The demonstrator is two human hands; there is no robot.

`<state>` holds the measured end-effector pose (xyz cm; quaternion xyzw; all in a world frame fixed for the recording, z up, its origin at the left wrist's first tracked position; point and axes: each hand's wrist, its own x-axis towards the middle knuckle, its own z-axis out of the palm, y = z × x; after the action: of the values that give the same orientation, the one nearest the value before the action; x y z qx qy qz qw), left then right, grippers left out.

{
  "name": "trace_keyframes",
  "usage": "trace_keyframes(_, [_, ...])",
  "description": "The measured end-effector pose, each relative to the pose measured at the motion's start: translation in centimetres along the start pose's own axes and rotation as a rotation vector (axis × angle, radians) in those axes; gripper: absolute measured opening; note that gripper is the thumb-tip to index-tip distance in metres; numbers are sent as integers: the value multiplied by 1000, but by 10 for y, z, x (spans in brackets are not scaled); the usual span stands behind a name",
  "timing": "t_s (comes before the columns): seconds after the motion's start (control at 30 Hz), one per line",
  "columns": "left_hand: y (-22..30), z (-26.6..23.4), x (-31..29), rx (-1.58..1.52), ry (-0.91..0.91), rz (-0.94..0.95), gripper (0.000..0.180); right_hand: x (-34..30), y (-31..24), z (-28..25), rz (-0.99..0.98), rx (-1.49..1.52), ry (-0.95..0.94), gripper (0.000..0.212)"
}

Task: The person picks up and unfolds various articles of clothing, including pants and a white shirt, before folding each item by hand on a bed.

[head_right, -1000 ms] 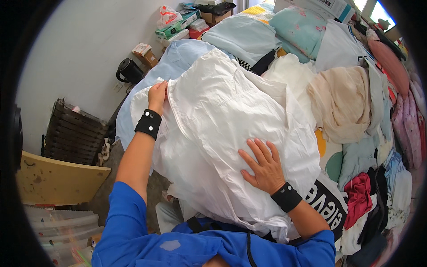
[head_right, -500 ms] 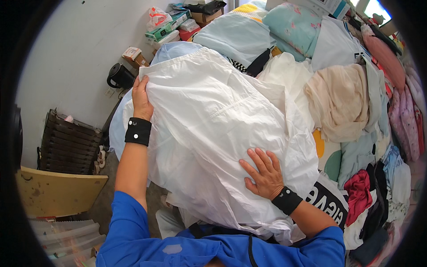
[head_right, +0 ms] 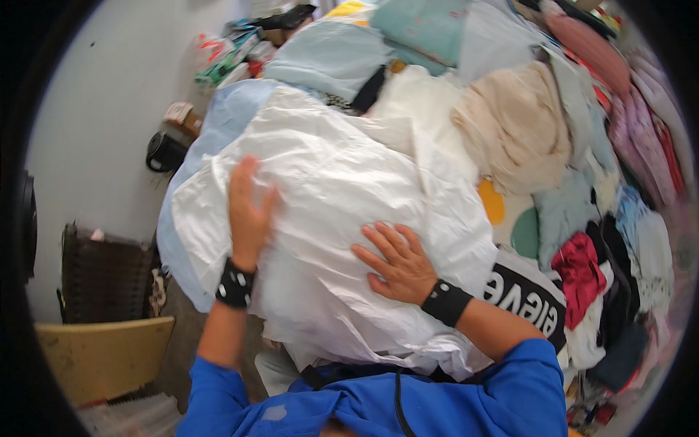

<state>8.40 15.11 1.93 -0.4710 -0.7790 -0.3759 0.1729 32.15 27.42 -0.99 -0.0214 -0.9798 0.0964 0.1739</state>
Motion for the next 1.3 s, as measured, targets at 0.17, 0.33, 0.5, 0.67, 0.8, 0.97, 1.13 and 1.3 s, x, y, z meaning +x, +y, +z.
trace_keyframes(0.17, [80,22,-48,156,-360,190,52,11,-9,-8,-12,39,66,43])
trace_keyframes(0.33, [76,26,-48,200,-412,219,55,23,33,-27,186,227,483,19])
trace_keyframes(0.5, [80,28,-47,214,-435,225,58,7,150,-38,740,149,672,29])
trace_keyframes(0.67, [75,29,-50,208,-438,213,59,14,163,-20,1262,797,-7,45])
trace_keyframes(0.8, [76,31,-50,195,-440,214,59,11,171,-9,1112,1022,185,38])
trace_keyframes(0.97, [75,28,-50,199,-434,209,58,4,162,-49,833,1025,814,24])
trace_keyframes(1.13, [74,28,-51,206,-429,219,58,-45,175,-65,963,804,887,24])
trace_keyframes(1.3, [73,29,-51,203,-419,220,58,-37,149,-47,1205,2119,580,42])
